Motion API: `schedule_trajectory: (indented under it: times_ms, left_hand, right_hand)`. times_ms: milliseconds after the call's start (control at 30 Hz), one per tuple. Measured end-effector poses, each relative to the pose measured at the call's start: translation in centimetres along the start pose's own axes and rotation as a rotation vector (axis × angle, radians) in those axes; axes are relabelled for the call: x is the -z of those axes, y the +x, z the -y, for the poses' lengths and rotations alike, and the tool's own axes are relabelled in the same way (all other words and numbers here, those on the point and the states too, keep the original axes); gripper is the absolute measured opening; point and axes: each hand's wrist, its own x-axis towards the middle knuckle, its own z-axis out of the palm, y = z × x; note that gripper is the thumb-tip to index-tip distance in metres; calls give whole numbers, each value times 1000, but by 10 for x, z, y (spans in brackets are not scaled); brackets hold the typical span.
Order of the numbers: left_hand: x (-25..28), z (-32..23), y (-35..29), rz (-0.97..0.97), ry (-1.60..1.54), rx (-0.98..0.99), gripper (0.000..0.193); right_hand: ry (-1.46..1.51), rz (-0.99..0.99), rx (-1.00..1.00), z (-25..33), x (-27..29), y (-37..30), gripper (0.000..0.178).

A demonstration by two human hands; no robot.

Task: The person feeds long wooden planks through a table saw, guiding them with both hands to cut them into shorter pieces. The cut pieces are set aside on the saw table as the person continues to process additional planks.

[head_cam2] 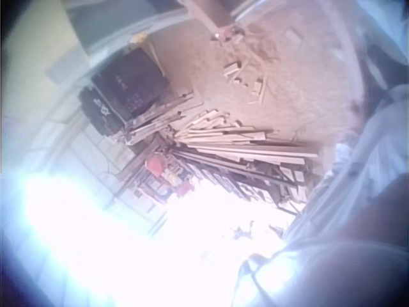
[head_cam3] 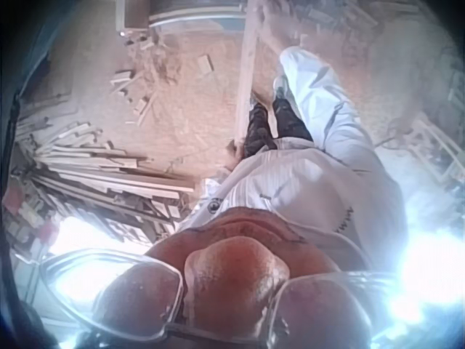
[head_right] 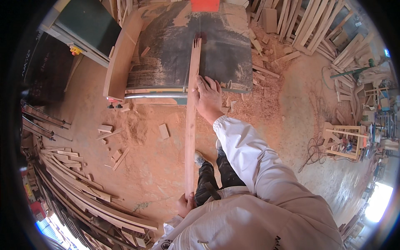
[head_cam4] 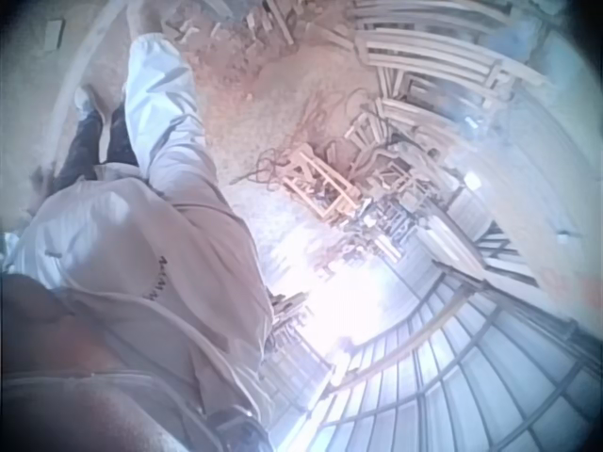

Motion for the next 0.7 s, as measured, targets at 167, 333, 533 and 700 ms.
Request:
schedule_trajectory:
  times_ms: [167,333,533,700]
  left_hand:
    - [-9,10,2,4,14,-28,62]
    - [-18,9,0,11,-3,-7,61]
    - [-23,-10,-5,31,-36,2,64]
    - [-26,-6,-5,28,-5,-6,64]
  right_hand:
    - [4,-26,22,-8,1,-1,52]
    - [14,-42,38,-9,4,2,51]
    - [7,-36,35,-12,5,2,51]
    - [13,-30,35,-14,4,2,51]
